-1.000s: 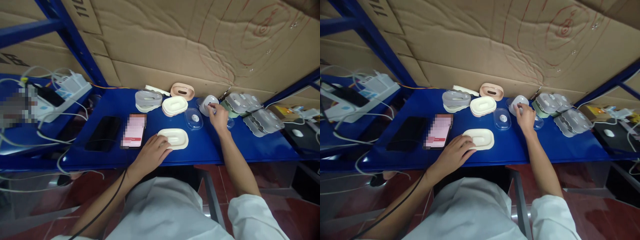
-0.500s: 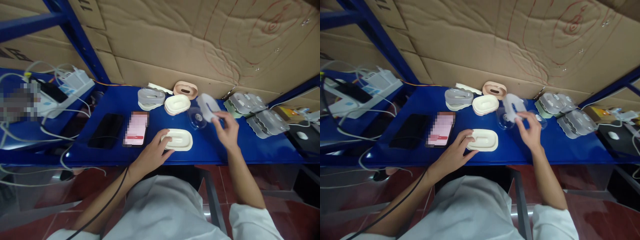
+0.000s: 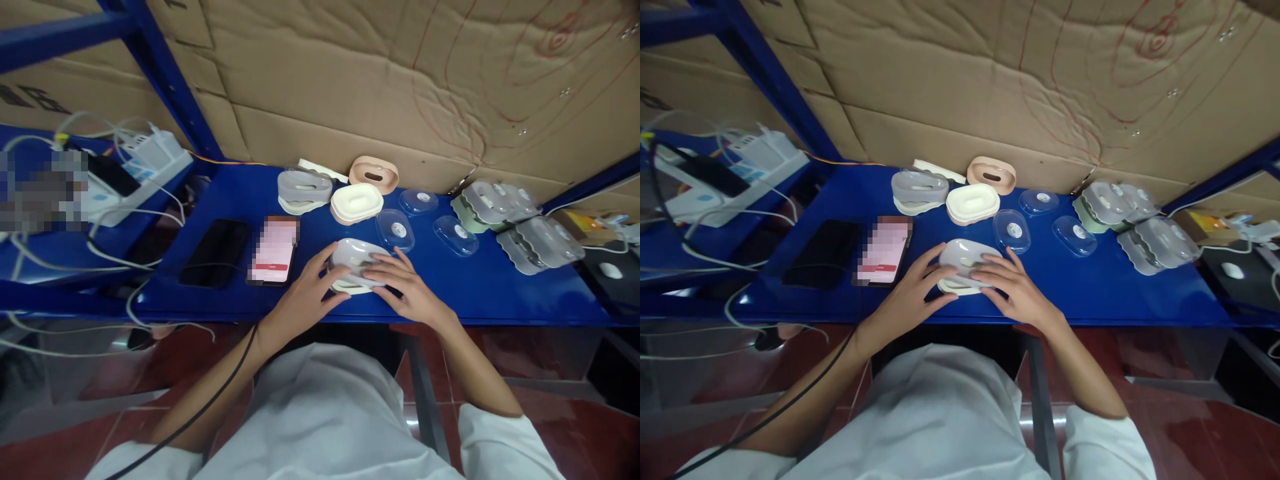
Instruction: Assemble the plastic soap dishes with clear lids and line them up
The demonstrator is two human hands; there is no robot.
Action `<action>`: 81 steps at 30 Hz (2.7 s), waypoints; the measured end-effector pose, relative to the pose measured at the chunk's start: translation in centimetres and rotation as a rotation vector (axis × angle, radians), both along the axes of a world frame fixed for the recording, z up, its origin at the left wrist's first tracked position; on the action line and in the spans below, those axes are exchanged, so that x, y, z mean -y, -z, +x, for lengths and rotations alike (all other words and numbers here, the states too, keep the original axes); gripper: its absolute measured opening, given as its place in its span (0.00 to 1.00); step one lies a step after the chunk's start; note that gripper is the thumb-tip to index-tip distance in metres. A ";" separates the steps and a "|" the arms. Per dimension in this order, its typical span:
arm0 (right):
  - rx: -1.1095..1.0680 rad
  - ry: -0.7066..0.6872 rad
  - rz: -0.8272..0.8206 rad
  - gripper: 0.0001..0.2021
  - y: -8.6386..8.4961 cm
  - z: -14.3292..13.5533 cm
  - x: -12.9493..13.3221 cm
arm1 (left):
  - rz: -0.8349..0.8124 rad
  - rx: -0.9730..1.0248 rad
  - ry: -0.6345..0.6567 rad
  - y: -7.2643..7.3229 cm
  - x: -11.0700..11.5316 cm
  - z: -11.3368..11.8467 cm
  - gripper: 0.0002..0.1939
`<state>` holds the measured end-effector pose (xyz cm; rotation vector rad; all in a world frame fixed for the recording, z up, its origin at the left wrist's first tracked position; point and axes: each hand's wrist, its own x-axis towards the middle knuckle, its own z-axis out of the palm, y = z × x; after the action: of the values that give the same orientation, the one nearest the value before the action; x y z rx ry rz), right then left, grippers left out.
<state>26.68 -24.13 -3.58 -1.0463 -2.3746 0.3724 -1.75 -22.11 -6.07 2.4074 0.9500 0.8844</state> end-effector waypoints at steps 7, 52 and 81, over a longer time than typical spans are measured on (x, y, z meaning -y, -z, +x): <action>0.024 -0.035 0.017 0.28 -0.4 -0.3 0.9 | 0.139 -0.074 -0.022 -0.2 0.1 0.3 0.16; 0.070 0.238 0.207 0.18 2.3 -3.1 2.2 | 0.278 -0.179 -0.095 0.3 -0.1 0.4 0.15; -0.097 0.406 -0.056 0.29 -0.9 3.7 -1.9 | 0.035 -0.031 -0.145 0.2 0.4 0.6 0.25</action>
<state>30.39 -22.23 -2.65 -1.4632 -2.0120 0.3304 -1.15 -22.50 -6.26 2.4126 1.1424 0.9240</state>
